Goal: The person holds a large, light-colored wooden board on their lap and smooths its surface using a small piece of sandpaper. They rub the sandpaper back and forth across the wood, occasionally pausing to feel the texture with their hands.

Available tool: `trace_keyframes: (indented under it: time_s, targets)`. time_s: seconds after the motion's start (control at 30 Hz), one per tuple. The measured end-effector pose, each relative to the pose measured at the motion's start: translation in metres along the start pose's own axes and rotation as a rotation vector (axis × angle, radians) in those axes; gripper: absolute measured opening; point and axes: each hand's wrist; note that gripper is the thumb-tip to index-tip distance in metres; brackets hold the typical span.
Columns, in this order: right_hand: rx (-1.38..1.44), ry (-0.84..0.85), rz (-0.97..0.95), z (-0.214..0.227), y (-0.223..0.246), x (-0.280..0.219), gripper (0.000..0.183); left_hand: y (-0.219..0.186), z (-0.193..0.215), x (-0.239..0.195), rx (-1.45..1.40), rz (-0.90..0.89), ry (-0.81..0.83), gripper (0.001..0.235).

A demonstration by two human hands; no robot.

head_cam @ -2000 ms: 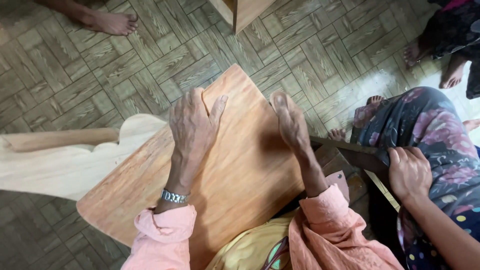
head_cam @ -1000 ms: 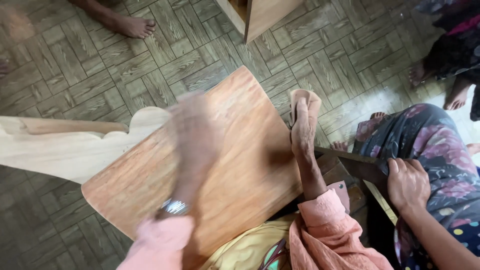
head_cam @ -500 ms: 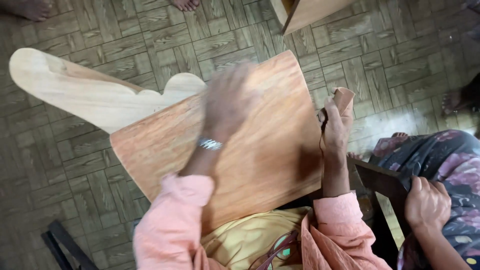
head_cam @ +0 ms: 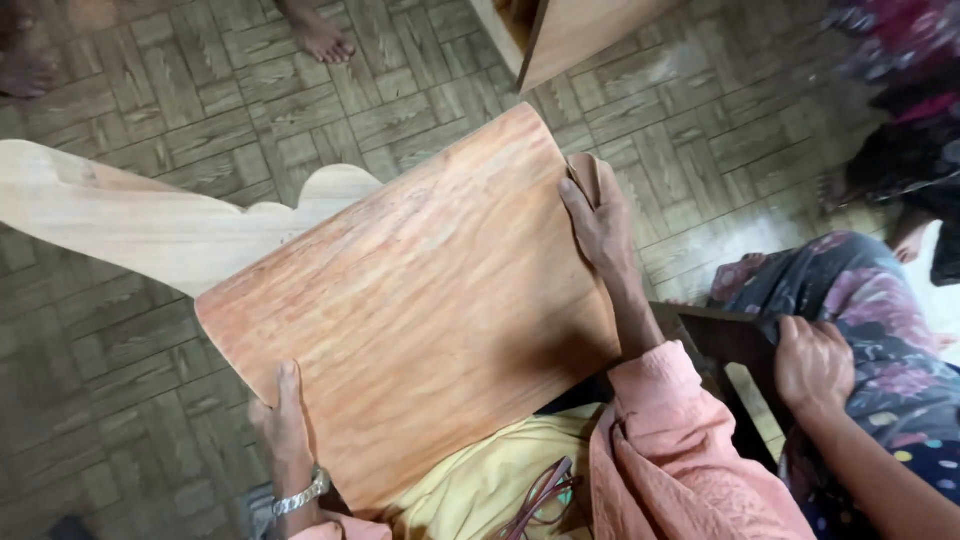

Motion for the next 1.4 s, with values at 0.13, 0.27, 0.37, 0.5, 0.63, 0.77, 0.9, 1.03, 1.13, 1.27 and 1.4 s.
trace_keyframes:
  time_s: [0.13, 0.27, 0.37, 0.5, 0.63, 0.77, 0.9, 1.03, 1.13, 1.27, 1.4]
  targets:
    - [-0.090, -0.111, -0.053, -0.005, -0.022, 0.034, 0.049, -0.018, -0.017, -0.023, -0.130, 0.187, -0.035, 0.052]
    - [-0.285, 0.012, 0.179, 0.012, 0.007, 0.035, 0.033, 0.007, -0.020, -0.018, -0.019, 0.163, -0.099, 0.056]
    - [-0.330, 0.008, 0.226, 0.028, 0.026, 0.033, 0.053, 0.006, -0.012, -0.008, 0.011, -0.023, -0.037, 0.057]
    - [-0.226, 0.011, 0.322, 0.037, 0.058, 0.012, 0.046, -0.054, -0.002, -0.007, 0.106, -0.170, 0.032, 0.063]
    - [-0.275, 0.037, 0.316, 0.019, 0.074, 0.015, 0.031, -0.041, -0.003, 0.018, 0.156, 0.182, 0.046, 0.069]
    - [-0.279, 0.000, 0.302, 0.006, 0.057, 0.024, 0.039, -0.013, -0.004, 0.027, 0.250, 0.017, -0.058, 0.074]
    - [-0.231, -0.071, 0.454, 0.011, 0.042, 0.027, 0.024, 0.010, -0.002, 0.039, 0.093, -0.328, 0.025, 0.037]
    - [-0.214, -0.035, 0.155, 0.021, 0.048, 0.019, 0.050, -0.001, -0.004, 0.031, 0.129, -0.260, -0.015, 0.049]
    - [-0.201, -0.007, 0.096, 0.022, 0.046, 0.016, 0.039, -0.022, -0.007, 0.023, 0.191, -0.308, -0.028, 0.057]
    - [-0.235, 0.015, 0.301, 0.018, 0.036, 0.014, 0.029, -0.015, -0.007, 0.026, 0.132, -0.260, -0.021, 0.057]
    - [-0.309, 0.083, 0.380, 0.016, 0.046, 0.009, 0.033, -0.036, -0.012, 0.016, 0.154, -0.126, -0.034, 0.070]
Point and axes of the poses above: each hand's wrist, its own x-axis towards the middle knuckle, its own z-axis out of the back of the hand, y = z × x, and after that the axes turned 13 degrees about y, right-handed
